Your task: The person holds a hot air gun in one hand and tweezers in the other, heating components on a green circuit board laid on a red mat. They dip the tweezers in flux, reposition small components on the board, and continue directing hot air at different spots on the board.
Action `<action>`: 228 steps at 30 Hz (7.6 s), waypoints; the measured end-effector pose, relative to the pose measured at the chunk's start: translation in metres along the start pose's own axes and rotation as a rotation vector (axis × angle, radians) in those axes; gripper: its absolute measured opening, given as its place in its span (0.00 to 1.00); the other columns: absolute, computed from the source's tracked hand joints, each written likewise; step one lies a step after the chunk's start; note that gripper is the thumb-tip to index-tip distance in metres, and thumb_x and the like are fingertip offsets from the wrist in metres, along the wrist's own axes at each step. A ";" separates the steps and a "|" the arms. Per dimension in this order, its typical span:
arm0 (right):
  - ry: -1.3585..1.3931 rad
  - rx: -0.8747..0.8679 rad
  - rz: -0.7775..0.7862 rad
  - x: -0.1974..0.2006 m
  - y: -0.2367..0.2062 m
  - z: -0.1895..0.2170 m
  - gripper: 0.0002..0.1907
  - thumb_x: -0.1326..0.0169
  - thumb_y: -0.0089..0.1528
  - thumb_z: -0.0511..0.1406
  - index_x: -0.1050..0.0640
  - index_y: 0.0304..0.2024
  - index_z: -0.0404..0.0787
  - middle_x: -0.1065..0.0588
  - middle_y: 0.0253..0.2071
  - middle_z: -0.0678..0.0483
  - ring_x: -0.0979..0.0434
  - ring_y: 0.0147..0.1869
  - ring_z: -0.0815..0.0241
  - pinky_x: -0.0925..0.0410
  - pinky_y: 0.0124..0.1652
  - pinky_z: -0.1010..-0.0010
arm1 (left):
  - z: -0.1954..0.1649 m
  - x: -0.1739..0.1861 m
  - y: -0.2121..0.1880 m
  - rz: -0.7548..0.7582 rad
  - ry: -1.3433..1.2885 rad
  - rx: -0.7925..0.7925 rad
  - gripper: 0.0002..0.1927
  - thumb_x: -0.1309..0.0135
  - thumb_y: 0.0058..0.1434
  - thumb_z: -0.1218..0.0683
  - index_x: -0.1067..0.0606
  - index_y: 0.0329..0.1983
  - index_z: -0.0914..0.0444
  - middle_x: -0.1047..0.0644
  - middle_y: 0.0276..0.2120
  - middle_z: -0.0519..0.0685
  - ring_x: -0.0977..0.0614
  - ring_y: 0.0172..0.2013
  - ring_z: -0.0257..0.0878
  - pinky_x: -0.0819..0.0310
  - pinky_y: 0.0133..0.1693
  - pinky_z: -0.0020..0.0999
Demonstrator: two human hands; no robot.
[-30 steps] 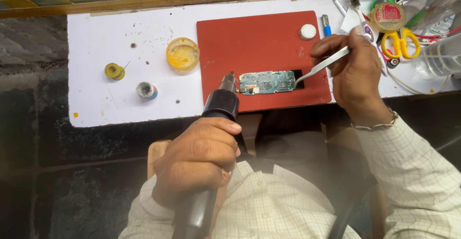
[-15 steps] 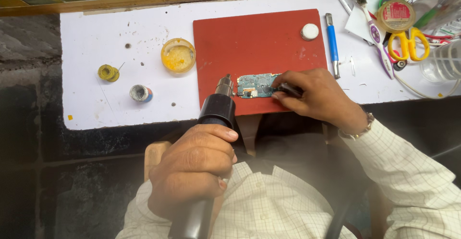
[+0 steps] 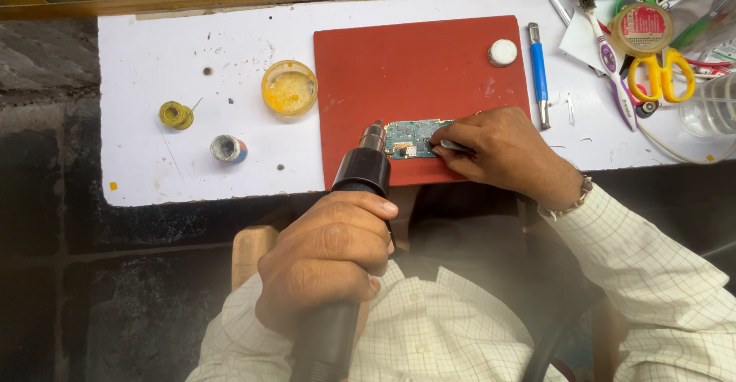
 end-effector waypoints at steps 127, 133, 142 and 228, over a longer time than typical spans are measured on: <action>0.024 -0.241 0.026 0.005 0.015 -0.010 0.09 0.37 0.57 0.32 0.22 0.38 0.39 0.24 0.22 0.54 0.24 0.23 0.57 0.33 0.24 0.66 | 0.104 0.024 0.018 -0.120 -0.419 0.513 0.13 0.48 0.73 0.52 0.32 0.34 0.61 0.25 0.27 0.51 0.22 0.30 0.42 0.21 0.50 0.48; -0.007 -0.235 0.046 -0.001 0.017 -0.008 0.08 0.36 0.57 0.32 0.21 0.37 0.39 0.25 0.19 0.55 0.25 0.22 0.57 0.34 0.23 0.64 | 0.106 0.026 0.015 -0.183 -0.451 0.492 0.16 0.49 0.72 0.49 0.31 0.31 0.62 0.26 0.27 0.51 0.22 0.28 0.42 0.22 0.47 0.47; 0.008 -0.213 0.019 0.000 0.018 -0.006 0.10 0.36 0.57 0.33 0.22 0.38 0.38 0.25 0.21 0.54 0.26 0.21 0.56 0.34 0.22 0.64 | 0.098 0.026 0.020 -0.185 -0.364 0.445 0.17 0.50 0.74 0.48 0.32 0.31 0.62 0.27 0.24 0.50 0.23 0.25 0.41 0.18 0.43 0.46; 1.287 -0.281 -0.684 -0.024 0.019 0.025 0.10 0.47 0.70 0.26 0.24 0.54 0.30 0.24 0.53 0.46 0.16 0.54 0.51 0.20 0.53 0.63 | -0.044 0.130 -0.040 -0.504 0.111 -0.200 0.20 0.49 0.65 0.37 0.37 0.39 0.56 0.30 0.22 0.44 0.25 0.22 0.37 0.23 0.43 0.43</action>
Point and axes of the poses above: each hand's wrist, its own y-axis towards the middle knuckle, its own x-axis out of the back of the hand, z = x × y, the point moved 10 cm from there along y, towards the middle knuckle
